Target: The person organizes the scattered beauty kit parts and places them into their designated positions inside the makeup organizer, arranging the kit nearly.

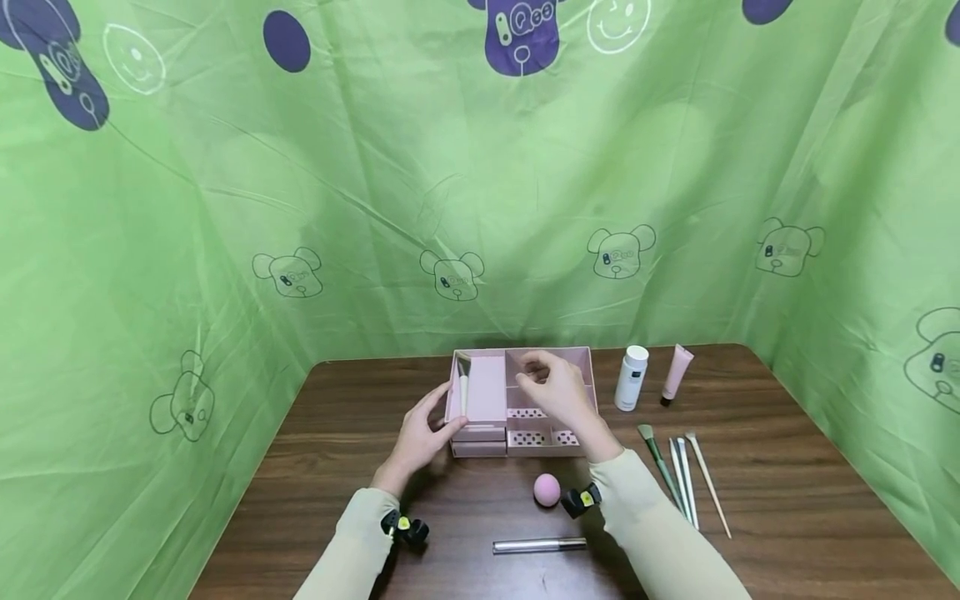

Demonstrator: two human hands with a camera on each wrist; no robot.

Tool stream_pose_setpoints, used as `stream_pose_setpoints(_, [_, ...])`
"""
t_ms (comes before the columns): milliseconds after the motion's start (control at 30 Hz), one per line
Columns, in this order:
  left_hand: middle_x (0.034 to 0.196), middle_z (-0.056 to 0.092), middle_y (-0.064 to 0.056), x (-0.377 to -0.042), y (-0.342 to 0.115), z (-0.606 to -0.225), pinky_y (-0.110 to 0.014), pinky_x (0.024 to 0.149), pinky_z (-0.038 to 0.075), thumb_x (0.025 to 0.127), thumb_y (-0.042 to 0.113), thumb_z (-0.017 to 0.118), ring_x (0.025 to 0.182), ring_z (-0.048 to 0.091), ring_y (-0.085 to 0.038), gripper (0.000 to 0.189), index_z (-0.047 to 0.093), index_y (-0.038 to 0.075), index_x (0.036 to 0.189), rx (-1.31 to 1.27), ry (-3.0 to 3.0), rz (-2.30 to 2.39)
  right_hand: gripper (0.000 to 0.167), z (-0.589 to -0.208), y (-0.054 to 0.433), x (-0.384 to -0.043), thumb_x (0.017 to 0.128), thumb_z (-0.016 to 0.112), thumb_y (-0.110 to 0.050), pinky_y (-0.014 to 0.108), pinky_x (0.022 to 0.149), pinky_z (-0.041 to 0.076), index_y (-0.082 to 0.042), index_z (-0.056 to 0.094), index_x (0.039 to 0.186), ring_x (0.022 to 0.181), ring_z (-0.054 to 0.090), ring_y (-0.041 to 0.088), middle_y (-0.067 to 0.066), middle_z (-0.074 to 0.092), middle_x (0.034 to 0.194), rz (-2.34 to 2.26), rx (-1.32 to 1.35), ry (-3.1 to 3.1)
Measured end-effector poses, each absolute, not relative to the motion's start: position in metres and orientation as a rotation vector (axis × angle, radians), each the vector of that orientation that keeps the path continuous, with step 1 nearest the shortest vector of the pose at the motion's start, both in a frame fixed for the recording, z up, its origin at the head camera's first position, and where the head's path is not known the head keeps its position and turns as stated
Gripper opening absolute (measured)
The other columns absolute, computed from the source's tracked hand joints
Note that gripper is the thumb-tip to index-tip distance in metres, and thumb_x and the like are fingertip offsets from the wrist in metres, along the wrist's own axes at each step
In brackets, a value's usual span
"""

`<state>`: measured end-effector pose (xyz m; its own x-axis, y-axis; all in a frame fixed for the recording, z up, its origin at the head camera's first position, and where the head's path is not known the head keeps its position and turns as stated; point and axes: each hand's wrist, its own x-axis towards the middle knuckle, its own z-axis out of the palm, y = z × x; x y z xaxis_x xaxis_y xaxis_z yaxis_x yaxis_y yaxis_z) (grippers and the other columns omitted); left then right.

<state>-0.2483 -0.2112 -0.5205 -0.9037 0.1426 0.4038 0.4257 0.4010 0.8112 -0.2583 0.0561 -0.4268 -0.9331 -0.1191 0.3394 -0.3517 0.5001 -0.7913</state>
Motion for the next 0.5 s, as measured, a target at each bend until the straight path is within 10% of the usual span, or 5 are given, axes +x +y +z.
stream_pose_setpoints(500, [0.139, 0.055, -0.012, -0.249, -0.213, -0.521, -0.040, 0.097, 0.054, 0.082, 0.025, 0.080, 0.123, 0.055, -0.035, 0.071, 0.048, 0.013, 0.144, -0.480, -2.396, -1.552, 0.026, -0.436, 0.080, -0.253, 0.084, 0.071, -0.018, 0.033, 0.075, 0.060, -0.012, 0.070, 0.109, 0.081, 0.068, 0.016, 0.002, 0.073, 0.093, 1.339, 0.355, -2.514])
